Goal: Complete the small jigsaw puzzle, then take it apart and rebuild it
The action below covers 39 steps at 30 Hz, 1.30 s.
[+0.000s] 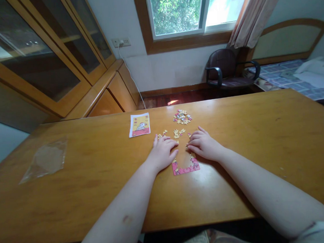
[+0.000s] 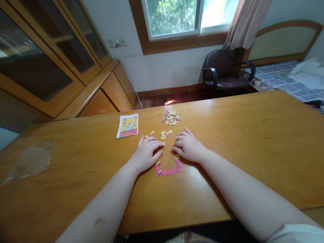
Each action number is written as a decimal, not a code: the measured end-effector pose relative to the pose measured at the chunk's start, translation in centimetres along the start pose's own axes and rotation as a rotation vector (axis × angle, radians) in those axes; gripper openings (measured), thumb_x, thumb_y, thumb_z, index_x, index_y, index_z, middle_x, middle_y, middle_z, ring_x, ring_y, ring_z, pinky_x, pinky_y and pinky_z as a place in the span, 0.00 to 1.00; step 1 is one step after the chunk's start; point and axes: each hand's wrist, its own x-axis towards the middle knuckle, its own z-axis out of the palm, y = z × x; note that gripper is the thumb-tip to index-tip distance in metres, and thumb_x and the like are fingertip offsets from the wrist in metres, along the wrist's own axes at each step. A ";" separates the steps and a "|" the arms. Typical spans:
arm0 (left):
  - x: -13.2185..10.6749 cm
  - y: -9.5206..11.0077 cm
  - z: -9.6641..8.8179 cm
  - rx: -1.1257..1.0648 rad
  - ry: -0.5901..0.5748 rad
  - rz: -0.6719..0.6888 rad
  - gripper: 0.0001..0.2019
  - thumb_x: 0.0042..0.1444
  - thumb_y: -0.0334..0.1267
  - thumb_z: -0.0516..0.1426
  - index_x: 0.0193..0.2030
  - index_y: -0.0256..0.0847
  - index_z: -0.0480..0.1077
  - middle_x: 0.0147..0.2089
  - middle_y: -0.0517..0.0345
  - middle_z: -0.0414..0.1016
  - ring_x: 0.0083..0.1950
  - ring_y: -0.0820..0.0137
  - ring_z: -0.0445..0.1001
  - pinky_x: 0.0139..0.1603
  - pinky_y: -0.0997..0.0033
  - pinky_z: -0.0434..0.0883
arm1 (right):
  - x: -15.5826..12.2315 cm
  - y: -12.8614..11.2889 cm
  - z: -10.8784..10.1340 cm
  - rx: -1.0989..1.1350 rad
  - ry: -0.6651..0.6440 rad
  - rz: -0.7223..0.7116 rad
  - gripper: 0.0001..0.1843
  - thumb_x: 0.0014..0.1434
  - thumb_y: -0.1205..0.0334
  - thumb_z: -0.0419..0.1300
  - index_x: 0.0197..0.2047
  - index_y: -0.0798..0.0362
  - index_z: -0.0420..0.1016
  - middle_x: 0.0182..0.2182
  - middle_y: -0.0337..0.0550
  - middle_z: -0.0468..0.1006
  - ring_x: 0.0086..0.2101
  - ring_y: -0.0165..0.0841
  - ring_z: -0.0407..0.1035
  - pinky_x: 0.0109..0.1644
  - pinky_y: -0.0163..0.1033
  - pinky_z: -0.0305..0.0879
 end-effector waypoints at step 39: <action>0.1 -0.2 0.5 0.062 0.150 -0.152 0.17 0.60 0.39 0.51 0.54 0.47 0.70 0.61 0.53 0.68 0.65 0.60 0.61 0.69 0.43 0.47 | -0.5 2.7 -1.8 -0.239 -0.094 0.380 0.12 0.59 0.55 0.59 0.44 0.47 0.80 0.40 0.47 0.77 0.41 0.39 0.69 0.46 0.41 0.61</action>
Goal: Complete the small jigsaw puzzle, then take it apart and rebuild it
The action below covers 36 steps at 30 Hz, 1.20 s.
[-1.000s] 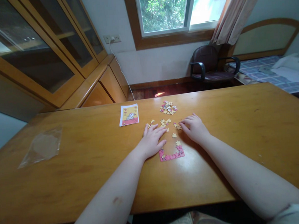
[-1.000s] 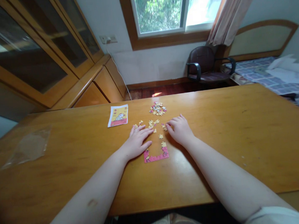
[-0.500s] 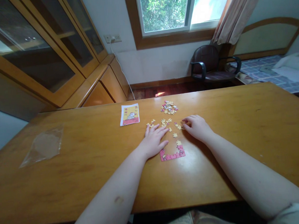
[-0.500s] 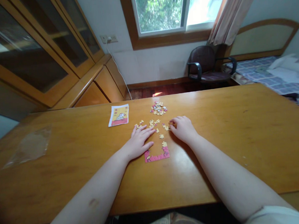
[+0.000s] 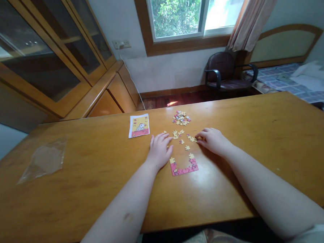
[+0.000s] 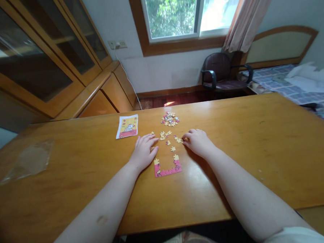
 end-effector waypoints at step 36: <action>0.7 2.1 0.8 -0.015 -0.167 0.232 0.17 0.63 0.42 0.49 0.57 0.50 0.67 0.60 0.59 0.70 0.63 0.59 0.60 0.68 0.35 0.34 | -0.5 -0.7 0.0 0.132 0.061 0.048 0.04 0.56 0.65 0.58 0.33 0.51 0.75 0.33 0.42 0.79 0.33 0.34 0.71 0.38 0.36 0.61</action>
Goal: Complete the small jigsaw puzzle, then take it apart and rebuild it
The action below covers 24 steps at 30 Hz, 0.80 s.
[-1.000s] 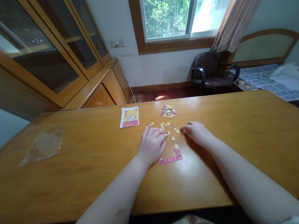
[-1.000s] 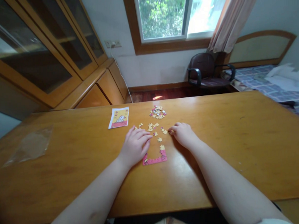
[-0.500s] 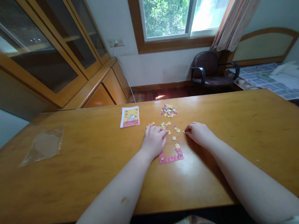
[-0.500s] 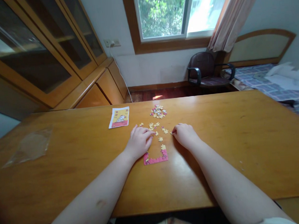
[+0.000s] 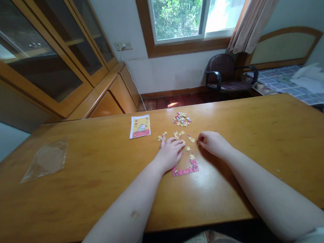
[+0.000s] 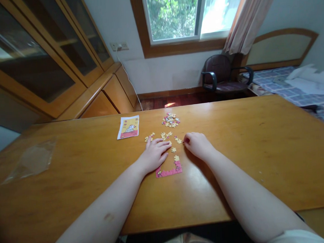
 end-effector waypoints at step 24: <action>0.7 0.3 0.4 -0.228 0.250 -0.084 0.08 0.61 0.42 0.55 0.40 0.44 0.74 0.43 0.58 0.78 0.49 0.65 0.70 0.60 0.57 0.60 | 0.3 -2.3 2.1 0.426 0.118 -0.212 0.03 0.56 0.66 0.61 0.32 0.51 0.77 0.26 0.38 0.75 0.28 0.30 0.66 0.35 0.35 0.62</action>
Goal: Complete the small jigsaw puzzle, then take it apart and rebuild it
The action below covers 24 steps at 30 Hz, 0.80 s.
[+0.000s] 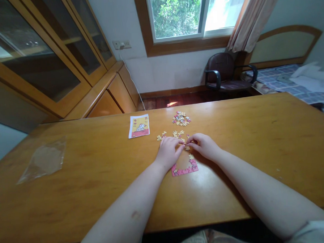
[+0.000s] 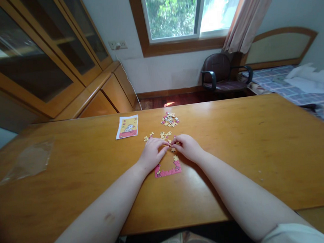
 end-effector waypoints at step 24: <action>0.6 -0.6 0.1 -0.051 0.000 -0.049 0.09 0.61 0.40 0.53 0.35 0.42 0.74 0.38 0.57 0.78 0.45 0.65 0.71 0.53 0.61 0.66 | -0.3 0.2 0.3 -0.108 0.065 -0.214 0.05 0.57 0.65 0.61 0.38 0.51 0.76 0.29 0.41 0.75 0.32 0.32 0.69 0.40 0.37 0.64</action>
